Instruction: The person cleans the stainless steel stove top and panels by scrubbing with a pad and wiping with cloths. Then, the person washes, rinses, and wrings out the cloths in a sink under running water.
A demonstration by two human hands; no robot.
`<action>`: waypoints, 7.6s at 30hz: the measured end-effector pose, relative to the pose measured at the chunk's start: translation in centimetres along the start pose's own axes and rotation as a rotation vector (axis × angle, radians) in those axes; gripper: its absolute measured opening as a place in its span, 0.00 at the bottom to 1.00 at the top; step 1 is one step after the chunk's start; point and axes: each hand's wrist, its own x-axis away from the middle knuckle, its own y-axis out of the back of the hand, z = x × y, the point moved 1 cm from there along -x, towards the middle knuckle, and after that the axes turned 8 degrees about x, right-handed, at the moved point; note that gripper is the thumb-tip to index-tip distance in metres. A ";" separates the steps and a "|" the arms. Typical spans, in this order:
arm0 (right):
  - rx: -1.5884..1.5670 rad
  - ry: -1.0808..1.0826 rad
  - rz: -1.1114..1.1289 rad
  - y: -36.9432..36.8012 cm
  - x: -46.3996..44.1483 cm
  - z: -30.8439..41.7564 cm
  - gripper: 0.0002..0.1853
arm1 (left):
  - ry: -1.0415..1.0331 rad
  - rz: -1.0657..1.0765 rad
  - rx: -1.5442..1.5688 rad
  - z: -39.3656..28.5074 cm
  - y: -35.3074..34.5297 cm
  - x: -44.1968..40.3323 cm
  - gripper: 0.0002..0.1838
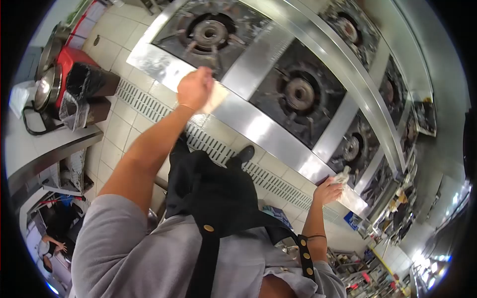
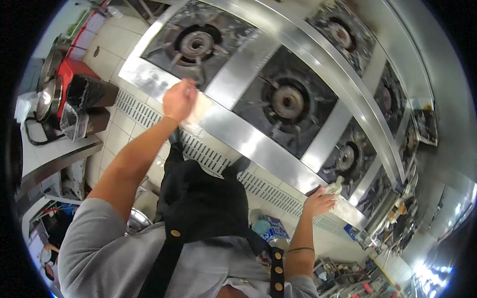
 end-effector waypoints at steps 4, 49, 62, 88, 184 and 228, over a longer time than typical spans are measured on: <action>-0.027 0.043 -0.029 4.3 4.4 15.7 0.45 | -0.130 0.026 0.222 0.7 0.9 0.8 0.04; -0.216 0.178 0.354 18.3 -12.4 67.4 0.63 | 0.532 0.694 -0.015 37.5 28.4 -10.4 0.13; -0.395 0.750 -0.106 16.4 -16.9 63.9 0.18 | 0.693 0.581 0.010 39.9 33.6 -3.6 0.11; -0.499 1.095 0.269 25.8 13.6 80.8 0.15 | 0.943 0.523 0.425 51.5 39.4 -2.9 0.10; -1.491 -0.023 1.134 57.9 -6.5 225.1 0.37 | 0.446 0.810 1.464 104.3 56.8 -138.8 0.33; -1.155 0.210 -0.097 64.1 -2.5 222.8 0.17 | 0.782 1.427 1.602 106.5 50.3 -145.6 0.22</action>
